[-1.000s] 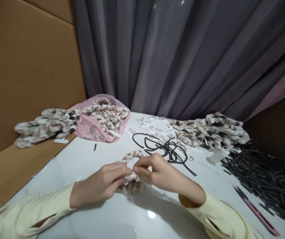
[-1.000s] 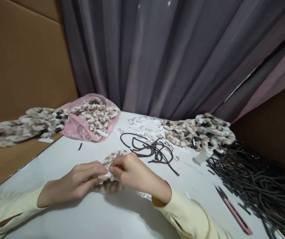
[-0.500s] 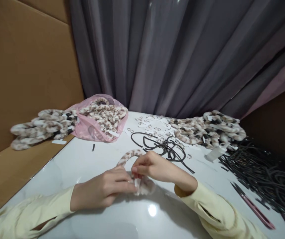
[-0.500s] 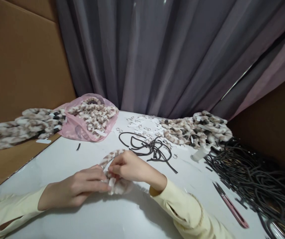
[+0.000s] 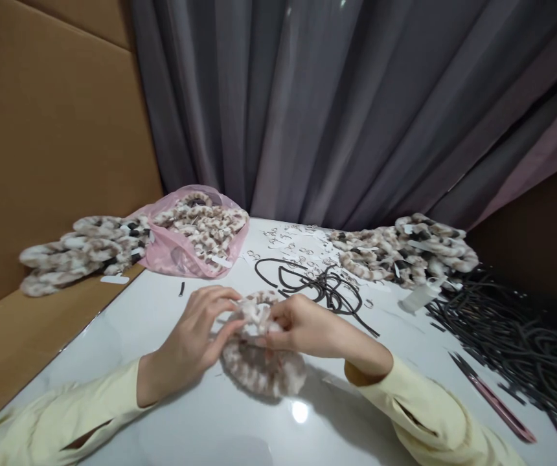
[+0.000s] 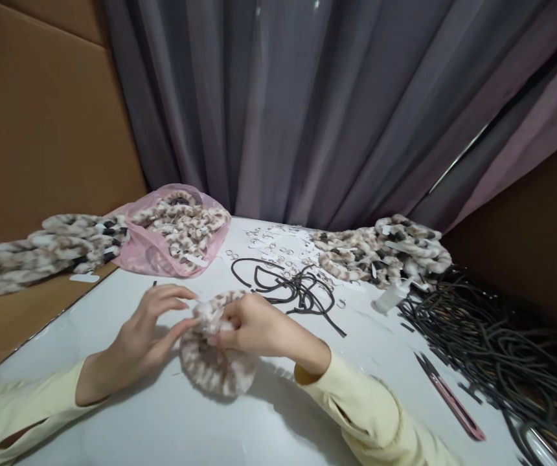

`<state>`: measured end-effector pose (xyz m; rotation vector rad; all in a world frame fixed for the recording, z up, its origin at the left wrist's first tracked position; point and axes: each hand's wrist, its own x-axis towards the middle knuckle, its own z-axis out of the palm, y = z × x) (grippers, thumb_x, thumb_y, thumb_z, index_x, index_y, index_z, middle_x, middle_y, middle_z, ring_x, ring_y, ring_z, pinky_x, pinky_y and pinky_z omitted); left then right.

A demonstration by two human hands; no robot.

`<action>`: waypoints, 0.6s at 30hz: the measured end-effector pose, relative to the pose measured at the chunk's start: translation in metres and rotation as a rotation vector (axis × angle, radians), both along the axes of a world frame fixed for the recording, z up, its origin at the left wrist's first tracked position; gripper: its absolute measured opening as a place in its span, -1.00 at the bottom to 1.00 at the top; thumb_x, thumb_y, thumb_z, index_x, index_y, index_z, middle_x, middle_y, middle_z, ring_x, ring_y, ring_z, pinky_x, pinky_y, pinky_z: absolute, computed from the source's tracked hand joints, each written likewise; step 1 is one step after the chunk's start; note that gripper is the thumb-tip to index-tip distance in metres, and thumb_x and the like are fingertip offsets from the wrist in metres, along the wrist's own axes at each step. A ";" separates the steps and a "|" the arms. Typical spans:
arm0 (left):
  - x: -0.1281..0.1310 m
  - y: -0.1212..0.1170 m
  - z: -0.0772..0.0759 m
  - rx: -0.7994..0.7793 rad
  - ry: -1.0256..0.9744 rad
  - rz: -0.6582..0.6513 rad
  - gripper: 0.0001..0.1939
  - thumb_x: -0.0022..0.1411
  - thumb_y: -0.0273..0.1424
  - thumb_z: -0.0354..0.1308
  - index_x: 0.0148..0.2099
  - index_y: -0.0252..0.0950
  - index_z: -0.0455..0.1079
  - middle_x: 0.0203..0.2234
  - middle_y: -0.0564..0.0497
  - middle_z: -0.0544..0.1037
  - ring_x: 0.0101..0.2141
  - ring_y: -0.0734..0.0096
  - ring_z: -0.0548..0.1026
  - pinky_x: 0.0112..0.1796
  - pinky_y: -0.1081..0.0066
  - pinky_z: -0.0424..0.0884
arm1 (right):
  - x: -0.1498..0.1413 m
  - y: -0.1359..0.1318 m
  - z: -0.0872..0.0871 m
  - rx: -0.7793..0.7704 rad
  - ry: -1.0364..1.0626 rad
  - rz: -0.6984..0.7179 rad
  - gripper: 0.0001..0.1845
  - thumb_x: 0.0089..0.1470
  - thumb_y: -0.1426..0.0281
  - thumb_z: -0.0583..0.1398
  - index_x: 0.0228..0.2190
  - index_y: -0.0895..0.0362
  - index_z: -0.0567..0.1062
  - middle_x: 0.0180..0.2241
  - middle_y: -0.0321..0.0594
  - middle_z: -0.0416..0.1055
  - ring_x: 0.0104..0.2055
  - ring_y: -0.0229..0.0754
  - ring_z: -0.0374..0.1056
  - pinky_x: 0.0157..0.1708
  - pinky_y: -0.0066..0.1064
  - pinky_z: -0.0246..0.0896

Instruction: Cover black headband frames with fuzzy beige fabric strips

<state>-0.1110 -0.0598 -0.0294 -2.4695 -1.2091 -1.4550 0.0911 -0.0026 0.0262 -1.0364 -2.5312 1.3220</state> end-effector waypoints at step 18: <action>0.004 0.006 0.021 -1.619 -1.003 -0.461 -0.81 0.09 -0.40 0.07 -0.53 -0.35 0.27 -0.70 0.15 0.18 -0.64 0.59 0.04 -0.52 0.54 0.14 | -0.002 -0.016 -0.006 0.732 0.260 0.020 -0.89 0.07 0.44 0.20 -0.32 0.19 0.37 -0.32 -0.12 0.37 -0.29 -0.18 0.26 -0.34 -0.41 0.17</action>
